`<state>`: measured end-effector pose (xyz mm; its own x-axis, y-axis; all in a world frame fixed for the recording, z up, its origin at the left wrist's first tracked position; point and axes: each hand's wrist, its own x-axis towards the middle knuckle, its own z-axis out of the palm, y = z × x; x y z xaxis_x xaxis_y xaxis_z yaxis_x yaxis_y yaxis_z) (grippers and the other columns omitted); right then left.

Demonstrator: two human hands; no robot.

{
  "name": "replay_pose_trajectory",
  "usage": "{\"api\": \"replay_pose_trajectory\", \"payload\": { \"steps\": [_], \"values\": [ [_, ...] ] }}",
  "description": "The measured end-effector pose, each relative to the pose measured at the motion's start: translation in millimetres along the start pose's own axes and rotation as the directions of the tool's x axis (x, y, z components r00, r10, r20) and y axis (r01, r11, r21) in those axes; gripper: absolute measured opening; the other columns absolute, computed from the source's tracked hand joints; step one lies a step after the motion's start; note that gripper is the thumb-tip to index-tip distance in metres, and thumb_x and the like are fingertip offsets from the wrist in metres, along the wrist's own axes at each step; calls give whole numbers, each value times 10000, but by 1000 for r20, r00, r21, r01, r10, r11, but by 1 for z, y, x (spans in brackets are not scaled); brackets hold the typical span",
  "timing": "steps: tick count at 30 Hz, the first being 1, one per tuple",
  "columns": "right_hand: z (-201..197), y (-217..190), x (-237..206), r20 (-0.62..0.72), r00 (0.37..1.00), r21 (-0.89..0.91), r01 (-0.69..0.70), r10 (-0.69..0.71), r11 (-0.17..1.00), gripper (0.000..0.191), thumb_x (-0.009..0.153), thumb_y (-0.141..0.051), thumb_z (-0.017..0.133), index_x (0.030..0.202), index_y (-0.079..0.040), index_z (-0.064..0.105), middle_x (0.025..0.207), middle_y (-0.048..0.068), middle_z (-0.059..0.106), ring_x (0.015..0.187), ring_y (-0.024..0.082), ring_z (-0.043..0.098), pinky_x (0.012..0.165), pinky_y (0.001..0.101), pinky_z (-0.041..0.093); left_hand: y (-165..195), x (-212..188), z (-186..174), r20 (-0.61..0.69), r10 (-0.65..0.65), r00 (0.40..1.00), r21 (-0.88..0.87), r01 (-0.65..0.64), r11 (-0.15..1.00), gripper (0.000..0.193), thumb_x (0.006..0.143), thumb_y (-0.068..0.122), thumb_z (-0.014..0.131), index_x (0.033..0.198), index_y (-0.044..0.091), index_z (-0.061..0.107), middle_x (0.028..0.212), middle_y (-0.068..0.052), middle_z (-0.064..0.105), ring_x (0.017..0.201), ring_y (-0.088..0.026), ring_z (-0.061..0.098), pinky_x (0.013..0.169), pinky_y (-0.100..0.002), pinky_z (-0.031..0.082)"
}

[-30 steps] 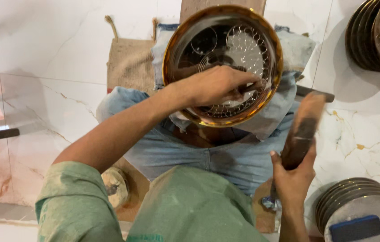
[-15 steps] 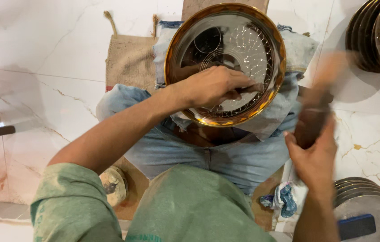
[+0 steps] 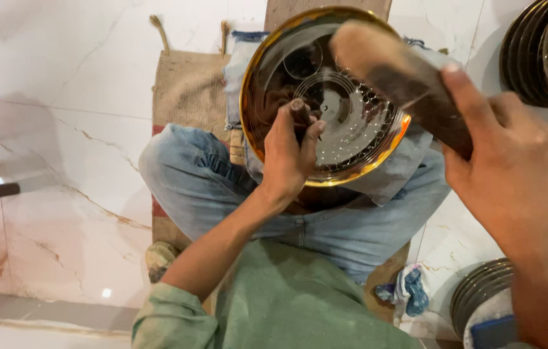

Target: The person sits cross-legged on the floor with a decorative brass-rimmed metal tray on their lap. They hold a small punch against the tray's embossed pattern with one hand and repeatedly strike it with a wooden mallet held in the other hand, working across the raised design.

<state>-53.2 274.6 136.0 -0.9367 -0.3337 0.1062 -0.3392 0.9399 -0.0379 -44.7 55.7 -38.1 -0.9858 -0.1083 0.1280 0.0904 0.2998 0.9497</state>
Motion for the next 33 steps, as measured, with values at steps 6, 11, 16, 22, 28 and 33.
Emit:
{"api": "replay_pose_trajectory", "payload": {
  "steps": [6, 11, 16, 22, 28, 33],
  "values": [
    [-17, -8, 31, -198, 977, 292, 135, -78, 947, 677, 1048, -235, 808, 1547, -166, 356, 1242, 161, 621, 1072, 346, 705, 892, 442, 588, -3, -3, 4, -4, -57, 998, 0, 57, 998, 242, 998, 64, 719, 1142, 11, 532, 958, -119, 687, 822, -249, 707, 743, -354, 569],
    [-22, -4, 30, 245, 953, -256, 242, -179, 936, 858, 816, -127, 810, 1594, -352, 529, 914, 65, 666, 736, 268, 705, 642, 399, 581, -3, 5, 4, 65, 24, 998, -14, -23, 1000, 298, 971, 45, 725, 1206, 3, 548, 958, -113, 683, 815, -244, 707, 720, -356, 568],
    [6, 11, 2, 114, 994, -39, 10, -5, 999, 724, 849, -241, 814, 1499, -225, 494, 1002, 93, 648, 783, 318, 686, 668, 430, 556, -6, 28, -6, 293, 212, 932, 25, -230, 973, 374, 955, 49, 735, 1292, 39, 574, 1062, -151, 656, 926, -329, 685, 766, -413, 557],
    [55, 8, -72, -53, 947, 320, -283, 316, 904, 766, 919, -207, 791, 1570, -168, 389, 1046, 94, 668, 847, 264, 720, 725, 397, 584, 0, 64, -10, 637, 372, 676, -78, -423, 903, 421, 943, 71, 705, 1347, 75, 587, 1127, -166, 672, 1003, -381, 677, 827, -463, 552],
    [105, -9, -135, 157, 830, 319, -555, 535, 768, 922, 826, -169, 875, 1595, -77, 373, 1066, 233, 705, 912, 361, 727, 797, 459, 586, 9, 81, -2, 764, 242, 598, -32, -339, 940, 473, 916, 130, 715, 1359, 60, 563, 1108, -138, 712, 1034, -364, 696, 870, -493, 528],
    [115, -23, -141, 45, 728, 625, -554, 684, 550, 936, 830, -90, 842, 1593, -36, 302, 1234, 274, 649, 1067, 324, 676, 904, 438, 547, 5, 89, -7, 791, 305, 531, -90, -392, 915, 517, 880, 132, 755, 1363, 74, 581, 1149, -152, 705, 1058, -385, 686, 875, -476, 541]
  ]
}}
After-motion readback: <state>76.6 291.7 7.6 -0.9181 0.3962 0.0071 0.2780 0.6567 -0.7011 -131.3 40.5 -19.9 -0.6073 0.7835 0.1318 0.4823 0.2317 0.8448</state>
